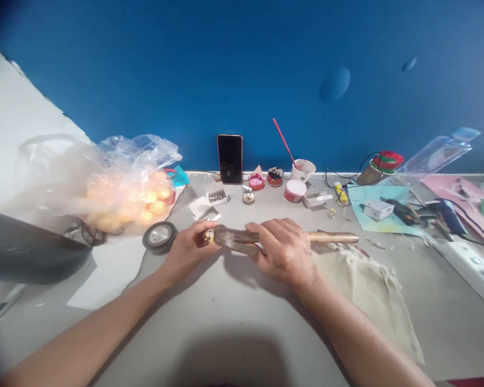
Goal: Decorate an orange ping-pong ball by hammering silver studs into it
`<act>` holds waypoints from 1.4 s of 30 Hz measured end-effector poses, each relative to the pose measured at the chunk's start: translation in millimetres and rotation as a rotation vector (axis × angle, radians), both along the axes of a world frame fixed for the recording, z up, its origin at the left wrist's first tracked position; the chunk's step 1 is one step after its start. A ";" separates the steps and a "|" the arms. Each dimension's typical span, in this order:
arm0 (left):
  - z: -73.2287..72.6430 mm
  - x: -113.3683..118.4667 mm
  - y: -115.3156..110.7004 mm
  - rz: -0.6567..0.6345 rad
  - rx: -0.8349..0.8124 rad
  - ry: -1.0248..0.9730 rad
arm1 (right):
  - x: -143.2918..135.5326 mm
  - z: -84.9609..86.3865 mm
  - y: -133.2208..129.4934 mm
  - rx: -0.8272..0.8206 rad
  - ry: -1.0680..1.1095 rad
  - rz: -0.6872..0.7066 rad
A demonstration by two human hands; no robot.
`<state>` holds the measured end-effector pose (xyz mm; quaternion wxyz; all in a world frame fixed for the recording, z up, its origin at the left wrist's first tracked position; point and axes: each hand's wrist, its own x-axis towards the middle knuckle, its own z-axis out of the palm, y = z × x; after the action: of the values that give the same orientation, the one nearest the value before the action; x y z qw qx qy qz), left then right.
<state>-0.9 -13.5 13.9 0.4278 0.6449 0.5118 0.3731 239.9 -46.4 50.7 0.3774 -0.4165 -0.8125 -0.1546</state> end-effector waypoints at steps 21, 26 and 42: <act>5.1 1.2 -5.7 -0.356 -0.628 -0.600 | 23.7 -26.6 43.5 -0.648 0.172 0.025; 3.1 -0.5 -5.5 -0.437 -0.656 -0.546 | -11.8 -0.1 59.6 -0.643 -0.007 0.107; -3.0 -3.1 0.4 -0.397 -0.718 -0.603 | -108.0 9.7 126.4 -0.740 -0.120 -0.057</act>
<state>-4.0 -13.1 10.8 0.8139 0.4057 0.3290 0.2545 131.9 80.0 60.4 0.1488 -0.5373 -0.8222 0.1148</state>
